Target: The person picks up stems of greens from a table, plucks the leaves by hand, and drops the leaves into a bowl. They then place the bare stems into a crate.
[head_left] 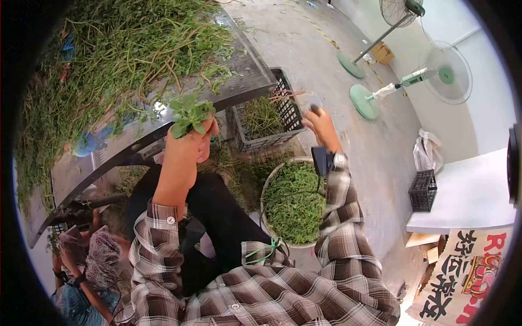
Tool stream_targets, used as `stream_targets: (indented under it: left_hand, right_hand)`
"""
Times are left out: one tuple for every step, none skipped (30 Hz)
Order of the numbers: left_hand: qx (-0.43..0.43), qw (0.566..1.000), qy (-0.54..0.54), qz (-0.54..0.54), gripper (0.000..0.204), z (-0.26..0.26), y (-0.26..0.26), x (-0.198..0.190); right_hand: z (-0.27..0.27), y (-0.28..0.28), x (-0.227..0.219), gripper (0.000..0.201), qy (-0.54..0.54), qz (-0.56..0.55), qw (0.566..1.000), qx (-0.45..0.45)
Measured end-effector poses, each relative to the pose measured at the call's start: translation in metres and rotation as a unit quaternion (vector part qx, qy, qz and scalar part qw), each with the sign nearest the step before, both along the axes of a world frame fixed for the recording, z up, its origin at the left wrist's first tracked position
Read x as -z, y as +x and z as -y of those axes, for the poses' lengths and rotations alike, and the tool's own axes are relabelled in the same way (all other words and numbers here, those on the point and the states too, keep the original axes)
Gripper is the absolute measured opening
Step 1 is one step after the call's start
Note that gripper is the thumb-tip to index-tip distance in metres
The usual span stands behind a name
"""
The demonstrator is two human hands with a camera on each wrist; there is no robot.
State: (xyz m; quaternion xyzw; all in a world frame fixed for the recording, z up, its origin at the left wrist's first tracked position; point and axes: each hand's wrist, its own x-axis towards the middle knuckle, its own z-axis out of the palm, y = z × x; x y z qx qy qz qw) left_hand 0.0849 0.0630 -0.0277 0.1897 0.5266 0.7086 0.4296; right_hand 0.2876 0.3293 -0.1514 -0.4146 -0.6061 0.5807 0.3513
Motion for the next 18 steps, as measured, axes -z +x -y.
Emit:
stream_targets:
  left_hand:
    - [-0.002, 1.000, -0.001, 0.004, 0.028, 0.000, 0.000, 0.000]
    - [0.003, 1.000, -0.001, 0.002, 0.028, 0.002, -0.001, -0.001]
    - [0.010, 1.000, -0.002, -0.002, 0.029, 0.003, -0.002, -0.001]
    - [0.023, 1.000, -0.003, 0.000, 0.029, 0.003, -0.003, 0.000]
    - [0.029, 1.000, -0.007, 0.000, 0.029, 0.003, -0.003, 0.001]
    - [0.026, 1.000, -0.003, -0.010, 0.028, 0.003, -0.002, 0.001]
    - [0.023, 1.000, 0.002, -0.019, 0.028, 0.002, -0.001, 0.001]
    - [0.016, 1.000, -0.006, -0.017, 0.026, 0.001, -0.001, 0.002]
    - [0.021, 1.000, -0.008, -0.016, 0.026, 0.000, 0.000, 0.001]
    - [-0.005, 1.000, -0.010, -0.024, 0.025, 0.000, 0.002, -0.001]
    - [-0.028, 0.999, -0.013, -0.031, 0.024, 0.000, 0.005, -0.003]
    - [-0.037, 0.998, -0.014, -0.050, 0.020, 0.002, 0.008, -0.007]
    - [-0.009, 0.989, 0.019, -0.147, 0.015, 0.006, 0.009, -0.003]
    - [-0.031, 0.996, -0.003, -0.086, 0.013, 0.005, 0.004, 0.002]
    - [-0.052, 0.998, -0.027, -0.025, 0.011, 0.002, -0.001, 0.008]
    - [-0.045, 0.998, -0.030, -0.023, 0.015, 0.001, -0.001, 0.009]
    - [-0.040, 0.998, -0.032, -0.022, 0.022, 0.001, 0.000, 0.008]
    - [-0.048, 0.998, -0.033, -0.013, 0.022, 0.000, 0.002, 0.007]
  right_hand:
    - [-0.003, 0.014, 0.009, 0.034, -0.001, 0.004, 1.000, -0.002]
    - [0.003, 0.031, 0.019, 0.036, -0.027, 0.031, 0.999, 0.011]
    - [0.012, 0.048, 0.030, 0.038, -0.053, 0.056, 0.997, 0.026]
    - [0.020, 0.064, 0.042, 0.038, -0.059, 0.057, 0.996, 0.030]
    - [0.030, 0.079, 0.053, 0.037, -0.082, 0.073, 0.993, 0.039]
    - [0.039, 0.093, 0.064, 0.035, -0.105, 0.088, 0.989, 0.049]
    - [0.049, 0.108, 0.075, 0.035, -0.108, 0.088, 0.989, 0.054]
    - [0.060, 0.121, 0.086, 0.034, -0.129, 0.103, 0.984, 0.063]
    - [0.068, 0.133, 0.096, 0.033, -0.149, 0.117, 0.979, 0.071]
    - [0.075, 0.144, 0.106, 0.033, -0.152, 0.117, 0.978, 0.076]
    - [0.083, 0.156, 0.116, 0.033, -0.185, 0.116, 0.971, 0.100]
    - [0.090, 0.168, 0.126, 0.032, -0.219, 0.115, 0.961, 0.127]
    - [0.097, 0.179, 0.134, 0.032, -0.225, 0.118, 0.957, 0.139]
    - [0.104, 0.189, 0.143, 0.033, -0.240, 0.122, 0.951, 0.154]
    - [0.112, 0.201, 0.151, 0.033, -0.256, 0.126, 0.943, 0.172]
    - [0.119, 0.216, 0.162, 0.034, -0.241, 0.136, 0.946, 0.171]
    - [0.126, 0.231, 0.171, 0.034, -0.246, 0.138, 0.941, 0.187]
    - [0.131, 0.239, 0.175, 0.035, -0.260, 0.137, 0.932, 0.211]
